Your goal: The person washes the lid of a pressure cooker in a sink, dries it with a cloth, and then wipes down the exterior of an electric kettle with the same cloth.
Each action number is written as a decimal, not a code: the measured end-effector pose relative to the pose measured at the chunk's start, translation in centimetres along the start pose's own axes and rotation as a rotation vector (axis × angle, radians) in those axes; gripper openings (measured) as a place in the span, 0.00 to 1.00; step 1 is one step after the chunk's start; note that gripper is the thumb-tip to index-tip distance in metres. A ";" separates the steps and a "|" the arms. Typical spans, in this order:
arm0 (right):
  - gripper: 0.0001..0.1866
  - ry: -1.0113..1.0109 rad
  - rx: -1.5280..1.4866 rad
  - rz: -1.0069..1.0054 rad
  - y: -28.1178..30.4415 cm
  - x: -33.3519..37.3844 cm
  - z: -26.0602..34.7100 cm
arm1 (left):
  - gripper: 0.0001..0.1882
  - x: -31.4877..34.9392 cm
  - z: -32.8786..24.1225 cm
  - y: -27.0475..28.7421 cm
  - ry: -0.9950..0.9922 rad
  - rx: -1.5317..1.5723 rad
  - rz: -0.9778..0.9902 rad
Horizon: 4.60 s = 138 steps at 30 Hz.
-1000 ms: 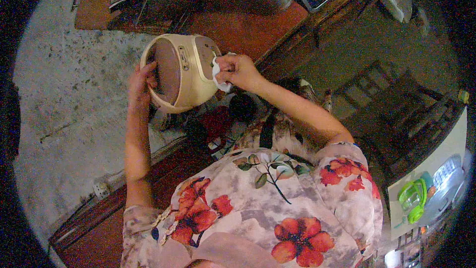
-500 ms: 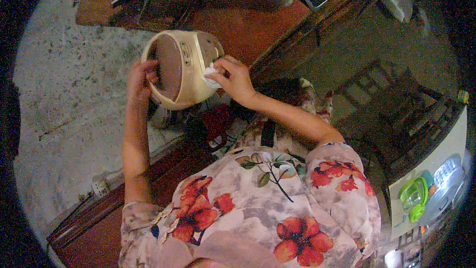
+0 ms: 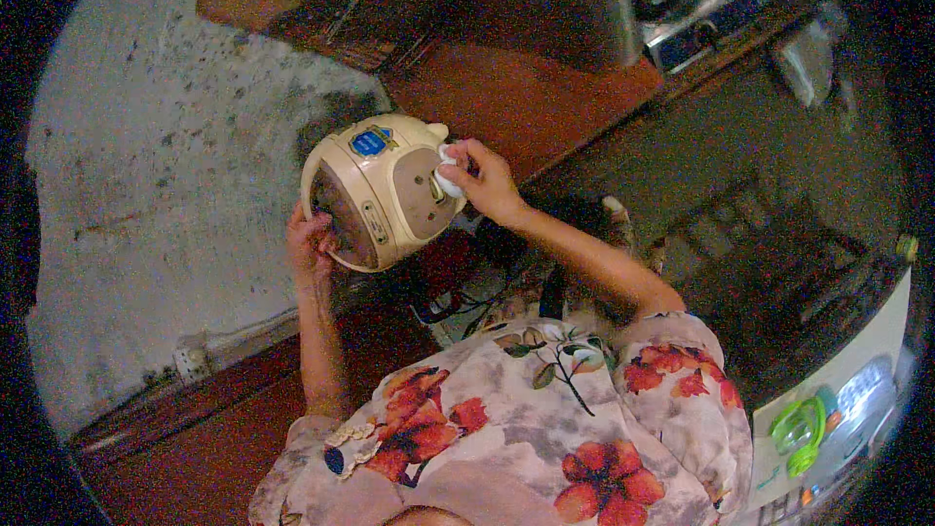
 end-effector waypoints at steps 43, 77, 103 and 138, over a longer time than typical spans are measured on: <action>0.17 -0.618 -0.532 -0.120 15.2 1.2 1.4 | 0.10 -6.5 7.7 4.9 0.160 -0.010 -0.127; 0.21 -0.737 0.578 0.821 7.2 12.8 -10.3 | 0.22 -22.4 21.2 -4.9 0.127 -0.567 0.207; 0.14 0.131 1.344 1.647 1.3 15.8 -16.1 | 0.21 15.5 29.7 -2.1 0.285 0.538 -0.568; 0.21 -0.393 0.866 1.124 13.0 7.6 -20.8 | 0.24 13.5 23.2 -10.4 0.131 -0.106 -0.594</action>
Point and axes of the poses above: each hand's wrist, its own x-axis away from the middle knuckle, its own y-axis out of the back of the hand, z = x × y, the point moved 8 cm from there along -x, towards the middle knuckle, and after that the axes turned 6 degrees about z, right-handed, at the moved point
